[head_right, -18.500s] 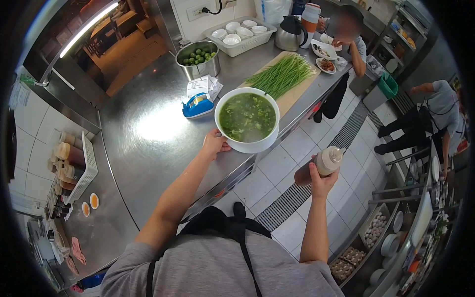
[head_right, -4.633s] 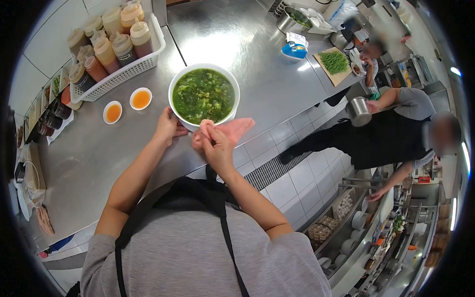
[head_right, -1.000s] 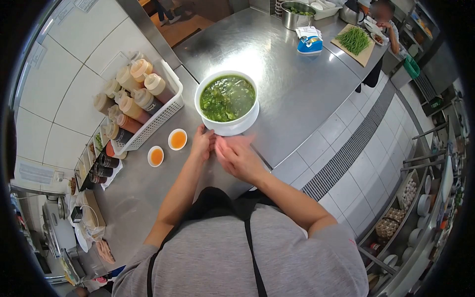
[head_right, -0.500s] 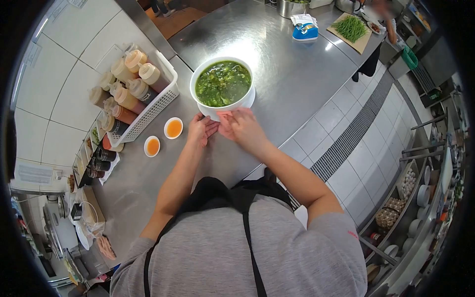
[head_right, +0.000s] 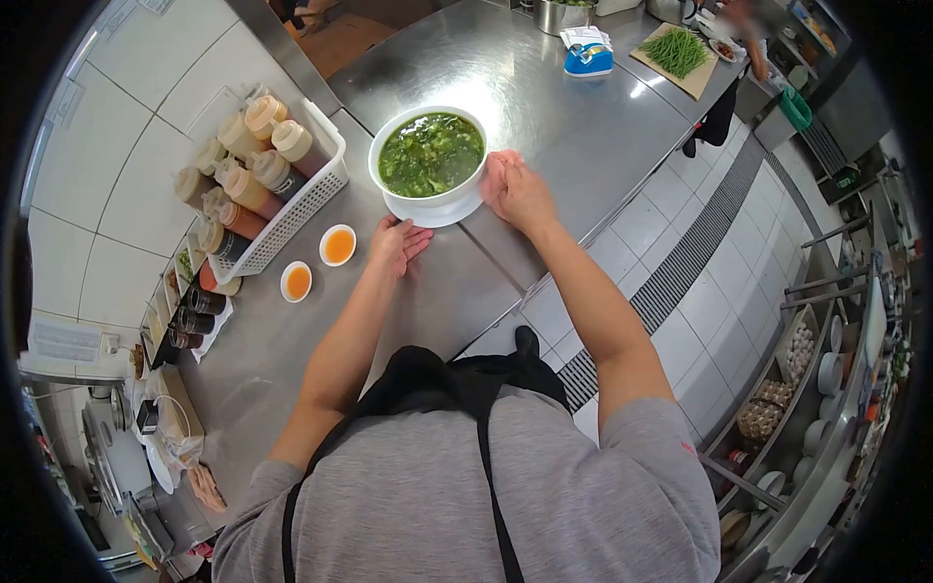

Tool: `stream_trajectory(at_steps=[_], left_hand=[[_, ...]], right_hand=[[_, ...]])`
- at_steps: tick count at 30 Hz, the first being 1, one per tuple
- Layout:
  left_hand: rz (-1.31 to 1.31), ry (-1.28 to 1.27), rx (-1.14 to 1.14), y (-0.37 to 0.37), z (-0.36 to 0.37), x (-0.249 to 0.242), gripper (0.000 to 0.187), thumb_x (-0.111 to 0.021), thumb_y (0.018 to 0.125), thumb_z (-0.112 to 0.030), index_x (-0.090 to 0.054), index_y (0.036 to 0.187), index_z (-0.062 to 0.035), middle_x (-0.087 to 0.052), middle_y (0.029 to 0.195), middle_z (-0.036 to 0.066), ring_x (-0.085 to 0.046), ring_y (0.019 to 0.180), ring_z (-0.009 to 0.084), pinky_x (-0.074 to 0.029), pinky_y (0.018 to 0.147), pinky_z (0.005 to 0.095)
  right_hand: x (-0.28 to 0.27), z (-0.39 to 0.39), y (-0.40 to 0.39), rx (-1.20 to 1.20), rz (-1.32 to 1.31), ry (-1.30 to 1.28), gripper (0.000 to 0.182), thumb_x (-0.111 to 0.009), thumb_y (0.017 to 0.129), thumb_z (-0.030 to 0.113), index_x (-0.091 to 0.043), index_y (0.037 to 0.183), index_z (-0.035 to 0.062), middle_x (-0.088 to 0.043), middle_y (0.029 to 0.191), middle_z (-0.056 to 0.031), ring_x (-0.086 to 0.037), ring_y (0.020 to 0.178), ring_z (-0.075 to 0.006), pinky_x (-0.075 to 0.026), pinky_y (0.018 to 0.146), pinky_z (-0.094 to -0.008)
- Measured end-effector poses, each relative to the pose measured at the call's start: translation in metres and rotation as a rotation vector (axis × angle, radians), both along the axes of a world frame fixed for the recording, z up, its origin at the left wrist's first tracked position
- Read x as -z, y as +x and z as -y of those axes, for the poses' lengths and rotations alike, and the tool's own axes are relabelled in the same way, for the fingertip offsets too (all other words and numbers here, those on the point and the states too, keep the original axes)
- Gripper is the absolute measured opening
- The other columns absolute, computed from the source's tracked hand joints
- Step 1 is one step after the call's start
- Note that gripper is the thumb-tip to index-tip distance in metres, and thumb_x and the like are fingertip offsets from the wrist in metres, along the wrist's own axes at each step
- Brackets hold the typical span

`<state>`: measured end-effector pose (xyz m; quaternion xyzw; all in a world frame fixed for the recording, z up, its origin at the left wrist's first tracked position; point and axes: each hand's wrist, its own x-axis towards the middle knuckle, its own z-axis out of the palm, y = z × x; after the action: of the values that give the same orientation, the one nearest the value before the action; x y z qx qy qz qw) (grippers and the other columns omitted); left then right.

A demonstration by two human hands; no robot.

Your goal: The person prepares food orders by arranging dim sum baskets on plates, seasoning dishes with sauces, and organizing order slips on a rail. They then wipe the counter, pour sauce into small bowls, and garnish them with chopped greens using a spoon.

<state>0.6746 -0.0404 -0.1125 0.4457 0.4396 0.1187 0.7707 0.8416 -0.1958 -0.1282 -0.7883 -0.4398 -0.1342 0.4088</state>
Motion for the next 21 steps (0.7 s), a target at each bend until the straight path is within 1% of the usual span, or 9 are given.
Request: stream_trajectory(at_steps=[2, 4, 7, 9, 10, 11, 13, 18, 21], left_hand=[[0.006, 0.001, 0.013, -0.001, 0.000, 0.002, 0.035, -0.044, 0.086, -0.006, -0.030, 0.116, 0.0000, -0.057, 0.091, 0.018, -0.061, 0.079, 0.0270, -0.053, 0.068, 0.0346], [0.016, 0.003, 0.025, -0.001, -0.005, 0.003, 0.040, -0.044, 0.086, -0.008, -0.027, 0.121, 0.0016, -0.058, 0.090, 0.018, -0.062, 0.076, 0.0266, -0.053, 0.066, 0.0337], [-0.032, 0.118, 0.072, -0.008, -0.009, 0.000, 0.035, -0.048, 0.085, -0.010, -0.037, 0.115, 0.0033, -0.060, 0.084, 0.016, -0.062, 0.073, 0.0235, -0.052, 0.062, 0.0313], [-0.263, 0.519, 0.366, -0.018, -0.017, -0.013, 0.025, -0.053, 0.081, -0.010, -0.052, 0.101, 0.0052, -0.062, 0.074, 0.015, -0.063, 0.070, 0.0178, -0.051, 0.059, 0.0280], [-0.319, 0.739, 0.391, -0.025, -0.018, -0.014, 0.017, -0.055, 0.078, -0.009, -0.059, 0.087, 0.0039, -0.062, 0.070, 0.016, -0.063, 0.068, 0.0201, -0.050, 0.059, 0.0301], [-0.319, 0.738, 0.394, -0.034, -0.021, -0.015, 0.017, -0.055, 0.078, -0.009, -0.059, 0.087, 0.0039, -0.062, 0.070, 0.016, -0.063, 0.068, 0.0201, -0.050, 0.059, 0.0301], [-0.291, 1.382, 0.497, -0.054, -0.023, -0.023, 0.018, -0.052, 0.080, -0.008, -0.059, 0.092, 0.0028, -0.061, 0.065, 0.011, -0.060, 0.055, 0.0163, -0.048, 0.050, 0.0259], [-0.219, 1.289, 0.407, -0.078, -0.016, -0.035, 0.020, -0.049, 0.081, -0.008, -0.058, 0.096, 0.0027, -0.060, 0.064, 0.011, -0.060, 0.054, 0.0161, -0.046, 0.049, 0.0254], [-0.158, 1.163, 0.354, -0.080, -0.015, -0.026, 0.021, -0.046, 0.084, -0.008, -0.056, 0.100, 0.0025, -0.061, 0.071, 0.011, -0.059, 0.055, 0.0157, -0.046, 0.049, 0.0252]], right_hand=[[0.003, 0.005, -0.015, 0.079, -0.049, -0.252, 0.026, -0.049, 0.076, 0.014, -0.052, 0.094, -0.0044, -0.054, 0.092, -0.0208, -0.053, 0.084, -0.0362, -0.044, 0.071, -0.0443], [0.002, 0.013, -0.048, 0.074, -0.090, -0.295, 0.028, -0.049, 0.075, 0.014, -0.051, 0.097, -0.0041, -0.052, 0.097, -0.0206, -0.052, 0.088, -0.0359, -0.044, 0.071, -0.0457], [-0.008, 0.018, -0.110, 0.038, -0.106, -0.406, 0.032, -0.050, 0.074, 0.014, -0.050, 0.101, -0.0036, -0.049, 0.104, -0.0192, -0.049, 0.096, -0.0346, -0.044, 0.073, -0.0474], [-0.009, 0.012, -0.144, 0.006, -0.081, -0.470, 0.034, -0.051, 0.072, 0.015, -0.050, 0.101, -0.0033, -0.049, 0.106, -0.0181, -0.047, 0.099, -0.0336, -0.043, 0.075, -0.0477], [-0.008, 0.007, -0.157, -0.057, -0.102, -0.407, 0.034, -0.052, 0.072, 0.015, -0.051, 0.101, -0.0025, -0.049, 0.108, -0.0183, -0.048, 0.098, -0.0340, -0.043, 0.075, -0.0488], [-0.006, 0.002, -0.172, -0.121, -0.126, -0.344, 0.034, -0.053, 0.072, 0.016, -0.051, 0.101, -0.0018, -0.048, 0.110, -0.0186, -0.050, 0.096, -0.0343, -0.042, 0.075, -0.0498], [-0.005, -0.008, -0.205, -0.176, -0.076, -0.342, 0.039, -0.052, 0.072, 0.016, -0.049, 0.106, -0.0019, -0.048, 0.112, -0.0174, -0.046, 0.103, -0.0335, -0.041, 0.080, -0.0490], [-0.018, -0.033, -0.266, -0.461, 0.109, -0.427, 0.046, -0.049, 0.073, 0.023, -0.046, 0.114, 0.0014, -0.044, 0.117, -0.0173, -0.037, 0.114, -0.0323, -0.035, 0.090, -0.0505], [-0.021, -0.042, -0.271, -0.591, -0.087, -0.400, 0.048, -0.051, 0.074, 0.026, -0.045, 0.116, 0.0032, -0.043, 0.119, -0.0165, -0.034, 0.116, -0.0328, -0.035, 0.090, -0.0503]])
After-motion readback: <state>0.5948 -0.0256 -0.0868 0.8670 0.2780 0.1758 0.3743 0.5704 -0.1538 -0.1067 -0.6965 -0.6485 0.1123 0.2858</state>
